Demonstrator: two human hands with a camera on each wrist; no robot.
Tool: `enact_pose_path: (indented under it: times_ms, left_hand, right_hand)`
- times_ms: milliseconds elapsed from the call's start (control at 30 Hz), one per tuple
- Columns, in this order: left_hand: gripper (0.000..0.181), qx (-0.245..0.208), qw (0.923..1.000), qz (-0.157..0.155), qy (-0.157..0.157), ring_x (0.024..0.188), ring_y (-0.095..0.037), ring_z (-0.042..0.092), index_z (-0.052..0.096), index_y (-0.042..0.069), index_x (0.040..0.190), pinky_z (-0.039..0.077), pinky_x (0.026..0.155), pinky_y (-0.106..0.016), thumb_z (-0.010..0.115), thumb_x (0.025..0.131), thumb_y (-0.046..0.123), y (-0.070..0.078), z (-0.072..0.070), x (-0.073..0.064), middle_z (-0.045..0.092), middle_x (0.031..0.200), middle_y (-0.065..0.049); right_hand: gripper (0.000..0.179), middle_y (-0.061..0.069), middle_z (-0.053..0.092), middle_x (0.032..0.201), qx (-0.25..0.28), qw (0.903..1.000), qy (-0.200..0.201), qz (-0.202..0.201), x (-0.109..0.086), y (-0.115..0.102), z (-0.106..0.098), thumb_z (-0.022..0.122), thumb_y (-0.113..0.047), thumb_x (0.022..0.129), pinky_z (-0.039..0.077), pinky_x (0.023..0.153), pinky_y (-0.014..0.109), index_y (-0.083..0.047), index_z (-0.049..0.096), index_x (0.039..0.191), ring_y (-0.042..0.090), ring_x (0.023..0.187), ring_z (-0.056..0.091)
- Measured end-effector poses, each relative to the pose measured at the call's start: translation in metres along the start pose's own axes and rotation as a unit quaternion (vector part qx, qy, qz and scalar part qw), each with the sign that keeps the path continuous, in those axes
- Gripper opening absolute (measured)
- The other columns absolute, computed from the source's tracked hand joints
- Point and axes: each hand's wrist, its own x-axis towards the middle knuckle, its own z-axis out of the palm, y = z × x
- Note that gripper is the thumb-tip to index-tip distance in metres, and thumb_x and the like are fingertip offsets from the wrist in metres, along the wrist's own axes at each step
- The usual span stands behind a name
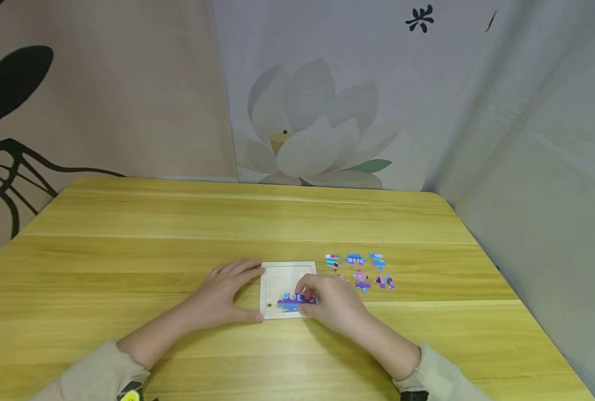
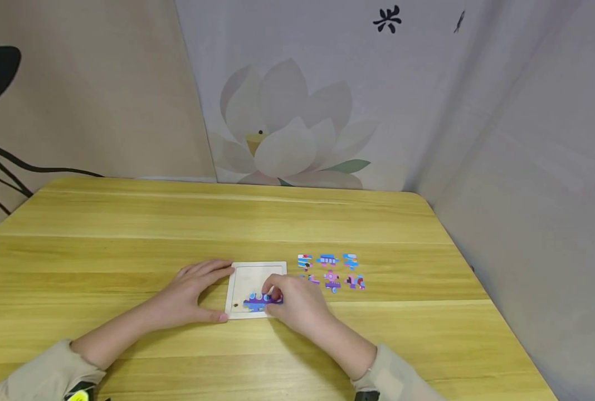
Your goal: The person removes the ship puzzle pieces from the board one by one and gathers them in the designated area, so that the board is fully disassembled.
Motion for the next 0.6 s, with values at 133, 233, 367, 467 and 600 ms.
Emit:
enact_pose_path:
  times_ms: [133,233,367,467,600]
  left_hand:
    - [0.101,0.002,1.0,0.0,0.0,0.139,-0.036,0.024,0.044,0.009,0.144,0.015,0.108,-0.062,0.066,0.069,0.073,0.0,0.0,0.0,0.032,0.152,-0.009]
    - [0.1,0.001,1.0,-0.001,-0.002,0.139,-0.036,0.024,0.044,0.009,0.144,0.015,0.108,-0.062,0.066,0.069,0.072,0.0,0.0,0.0,0.032,0.152,-0.009]
    - [0.1,0.0,1.0,-0.001,-0.004,0.139,-0.036,0.023,0.043,0.009,0.144,0.015,0.108,-0.062,0.066,0.07,0.072,0.0,0.0,0.0,0.032,0.153,-0.009]
    - [0.1,0.001,1.0,0.0,-0.005,0.139,-0.036,0.024,0.043,0.009,0.144,0.016,0.107,-0.062,0.065,0.07,0.072,0.0,-0.001,-0.001,0.032,0.152,-0.009]
    - [0.1,0.003,1.0,0.001,-0.002,0.139,-0.036,0.024,0.044,0.009,0.144,0.017,0.107,-0.062,0.065,0.07,0.073,0.0,-0.001,0.0,0.032,0.152,-0.009]
  right_hand:
    - [0.023,-0.016,0.06,0.076,0.007,1.0,0.004,-0.003,0.0,0.0,0.001,0.081,-0.015,0.074,0.039,0.057,0.025,-0.02,0.067,0.093,0.002,0.058,0.047]
    - [0.023,-0.016,0.06,0.075,0.022,0.9997,0.003,-0.003,0.0,0.002,0.002,0.08,-0.014,0.075,0.04,0.055,0.025,-0.02,0.067,0.092,0.002,0.057,0.048]
    - [0.02,-0.015,0.059,0.074,0.056,0.9984,0.0,-0.011,0.0,0.006,0.003,0.079,-0.011,0.077,0.042,0.055,0.024,-0.02,0.066,0.09,0.003,0.059,0.049]
    - [0.018,-0.014,0.058,0.072,0.091,0.9956,-0.002,-0.02,0.001,0.009,0.002,0.077,-0.007,0.079,0.043,0.054,0.024,-0.019,0.066,0.088,0.005,0.059,0.05]
    - [0.016,-0.011,0.059,0.07,0.143,0.9893,-0.007,-0.028,0.002,0.01,0.001,0.075,-0.004,0.081,0.044,0.053,0.024,-0.016,0.067,0.087,0.008,0.06,0.051]
